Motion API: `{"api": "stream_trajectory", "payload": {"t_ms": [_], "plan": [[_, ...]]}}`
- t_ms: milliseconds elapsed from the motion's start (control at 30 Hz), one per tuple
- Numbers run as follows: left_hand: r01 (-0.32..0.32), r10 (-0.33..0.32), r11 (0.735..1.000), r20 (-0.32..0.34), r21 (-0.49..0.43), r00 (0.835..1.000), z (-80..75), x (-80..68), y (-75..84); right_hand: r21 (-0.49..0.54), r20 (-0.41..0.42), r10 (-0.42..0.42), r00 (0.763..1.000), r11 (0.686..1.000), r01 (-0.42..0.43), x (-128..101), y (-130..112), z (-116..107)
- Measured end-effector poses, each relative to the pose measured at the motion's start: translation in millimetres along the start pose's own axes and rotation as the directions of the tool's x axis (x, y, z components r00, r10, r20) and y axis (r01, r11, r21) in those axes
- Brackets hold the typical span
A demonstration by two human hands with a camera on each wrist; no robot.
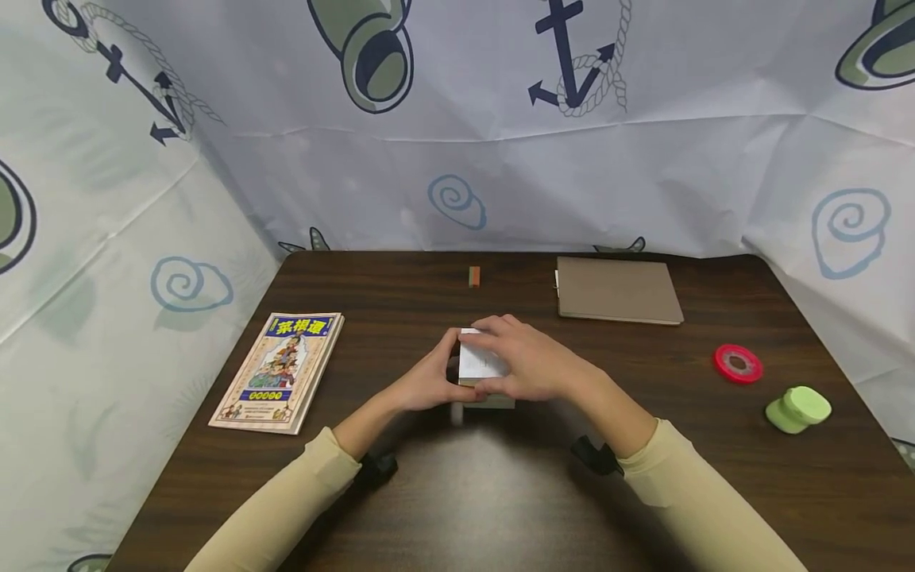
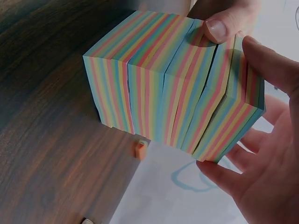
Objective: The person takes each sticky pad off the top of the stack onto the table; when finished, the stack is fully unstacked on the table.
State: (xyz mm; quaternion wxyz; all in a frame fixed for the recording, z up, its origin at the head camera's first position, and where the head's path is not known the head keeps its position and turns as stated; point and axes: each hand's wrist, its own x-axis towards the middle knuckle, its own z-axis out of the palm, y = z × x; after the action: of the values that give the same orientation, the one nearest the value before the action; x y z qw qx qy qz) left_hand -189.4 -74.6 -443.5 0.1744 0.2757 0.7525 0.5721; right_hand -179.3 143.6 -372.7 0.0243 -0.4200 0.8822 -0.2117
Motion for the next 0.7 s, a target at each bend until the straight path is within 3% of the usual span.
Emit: {"api": "stream_trajectory", "payload": {"t_ms": [233, 400, 533, 600, 700], "plan": [[-0.003, 0.003, 1.0, 0.008, -0.009, 1.0, -0.3, 0.6, -2.0, -0.001, -0.028, 0.012, 1.0, 1.0, -0.012, -1, 1, -2], [-0.001, 0.001, 1.0, 0.021, -0.027, 1.0, -0.1, 0.2, 2.9, 0.002, -0.086, 0.043, 0.995, 0.999, -0.043, -10, 8, -17], [0.021, -0.021, 1.0, 0.019, 0.005, 1.0, -1.3, -3.6, 17.3, 0.017, -0.11, 0.119, 0.987, 0.993, -0.118, -21, 25, -29], [0.028, -0.028, 0.999, 0.014, 0.018, 1.0, -1.2, -3.8, 16.5, 0.022, -0.106, 0.173, 0.979, 0.985, -0.171, -26, 37, -31], [0.023, -0.023, 0.999, 0.004, 0.024, 1.0, -0.5, -0.5, 2.5, 0.02, -0.098, 0.235, 0.967, 0.972, -0.234, -33, 56, -25]]}}
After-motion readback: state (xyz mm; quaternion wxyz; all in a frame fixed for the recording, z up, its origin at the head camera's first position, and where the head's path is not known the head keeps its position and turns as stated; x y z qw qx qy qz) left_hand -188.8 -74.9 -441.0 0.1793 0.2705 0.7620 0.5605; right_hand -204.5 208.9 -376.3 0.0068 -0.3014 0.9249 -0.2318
